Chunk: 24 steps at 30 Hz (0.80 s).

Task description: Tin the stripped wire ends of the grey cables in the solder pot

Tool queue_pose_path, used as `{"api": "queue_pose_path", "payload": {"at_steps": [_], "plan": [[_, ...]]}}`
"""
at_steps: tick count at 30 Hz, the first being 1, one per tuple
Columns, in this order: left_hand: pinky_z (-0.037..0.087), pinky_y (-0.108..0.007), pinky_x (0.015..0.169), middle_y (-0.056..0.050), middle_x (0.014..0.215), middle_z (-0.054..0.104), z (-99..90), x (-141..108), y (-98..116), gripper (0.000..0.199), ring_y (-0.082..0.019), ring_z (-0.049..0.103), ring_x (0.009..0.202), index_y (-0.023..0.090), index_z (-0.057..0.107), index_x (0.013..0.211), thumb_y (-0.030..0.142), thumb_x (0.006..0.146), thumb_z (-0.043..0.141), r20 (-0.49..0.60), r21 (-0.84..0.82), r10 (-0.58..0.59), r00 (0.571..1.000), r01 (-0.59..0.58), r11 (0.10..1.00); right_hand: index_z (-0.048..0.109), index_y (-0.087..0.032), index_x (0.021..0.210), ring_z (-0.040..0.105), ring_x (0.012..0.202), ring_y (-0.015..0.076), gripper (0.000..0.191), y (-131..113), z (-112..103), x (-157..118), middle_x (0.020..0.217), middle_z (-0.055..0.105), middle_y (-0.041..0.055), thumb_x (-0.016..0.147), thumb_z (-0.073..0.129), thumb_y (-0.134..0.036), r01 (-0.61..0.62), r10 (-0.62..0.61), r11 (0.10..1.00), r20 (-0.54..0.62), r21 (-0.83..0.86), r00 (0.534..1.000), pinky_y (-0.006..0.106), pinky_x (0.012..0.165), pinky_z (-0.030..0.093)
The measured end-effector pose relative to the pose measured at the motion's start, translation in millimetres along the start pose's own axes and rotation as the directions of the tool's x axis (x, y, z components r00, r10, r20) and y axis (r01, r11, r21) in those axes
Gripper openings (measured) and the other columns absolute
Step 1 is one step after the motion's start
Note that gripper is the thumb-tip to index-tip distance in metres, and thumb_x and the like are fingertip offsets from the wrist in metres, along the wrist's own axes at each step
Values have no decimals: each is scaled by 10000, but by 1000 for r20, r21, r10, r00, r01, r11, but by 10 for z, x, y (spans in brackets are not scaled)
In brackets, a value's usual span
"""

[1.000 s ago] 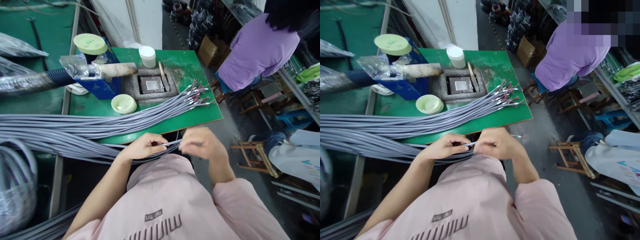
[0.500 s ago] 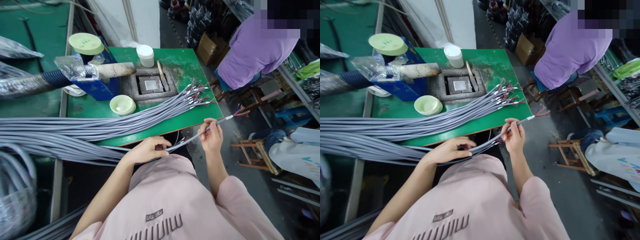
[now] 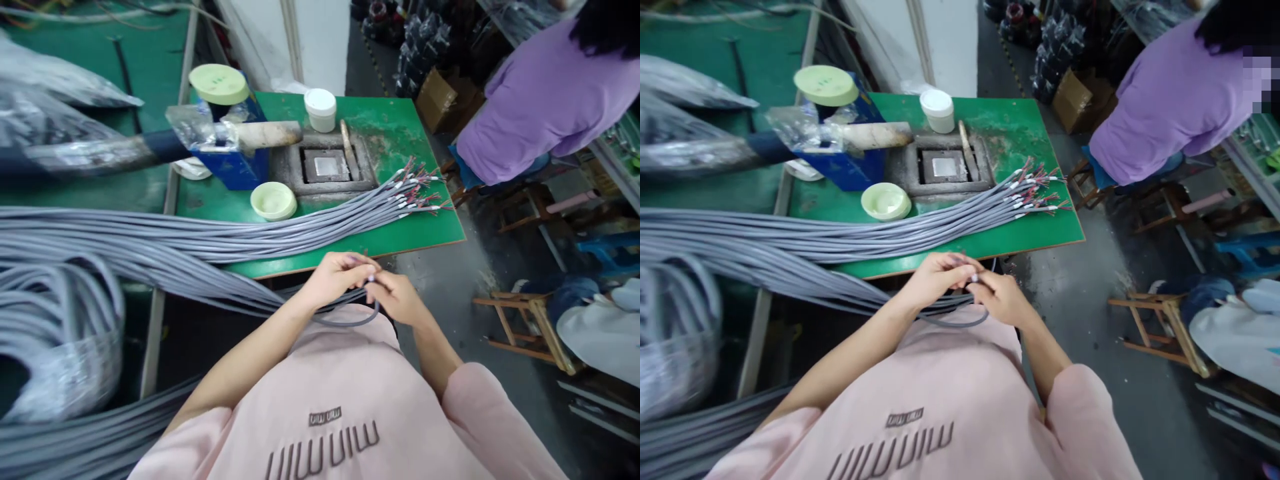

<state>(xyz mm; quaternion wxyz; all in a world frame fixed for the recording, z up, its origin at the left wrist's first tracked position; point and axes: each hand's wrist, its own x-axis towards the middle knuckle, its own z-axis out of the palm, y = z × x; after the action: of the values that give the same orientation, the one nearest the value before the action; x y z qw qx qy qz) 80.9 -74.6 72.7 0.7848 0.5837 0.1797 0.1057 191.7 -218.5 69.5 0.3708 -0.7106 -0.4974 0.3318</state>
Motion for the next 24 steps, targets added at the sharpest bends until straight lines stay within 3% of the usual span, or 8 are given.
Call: {"api": "queue_pose_path", "payload": {"at_steps": [2,5,10,24], "plan": [[351,-179,469,11,602,616,63,47,-43,346,-65,501,521,133,718,931,400,719,775,-13,-91,-40,999,39,995,613,-179,813,528,528,87,291,33,-67,-13,620,638,-17,978,460,-364,-10,21,993,-94,116,995,207,553,398],[358,-175,489,23,616,617,88,101,-78,431,-64,524,541,130,685,1023,405,706,784,-60,-176,0,998,-11,984,624,-180,882,444,436,70,303,80,-112,-12,566,614,-31,981,457,-412,-31,59,964,-100,264,993,202,459,347],[347,-170,483,49,594,577,59,106,-45,353,-46,496,518,131,650,911,390,710,781,-218,-200,82,972,-127,972,657,-168,915,420,397,64,334,152,-66,4,530,603,-24,967,481,-448,-85,110,898,-31,432,994,195,399,302],[278,-161,433,39,561,564,41,125,-79,400,-21,402,445,124,638,805,461,663,799,-222,-379,-21,975,-67,923,677,-164,910,419,392,63,312,181,11,67,502,593,-19,961,509,-422,-94,103,844,13,527,995,192,385,272]]}}
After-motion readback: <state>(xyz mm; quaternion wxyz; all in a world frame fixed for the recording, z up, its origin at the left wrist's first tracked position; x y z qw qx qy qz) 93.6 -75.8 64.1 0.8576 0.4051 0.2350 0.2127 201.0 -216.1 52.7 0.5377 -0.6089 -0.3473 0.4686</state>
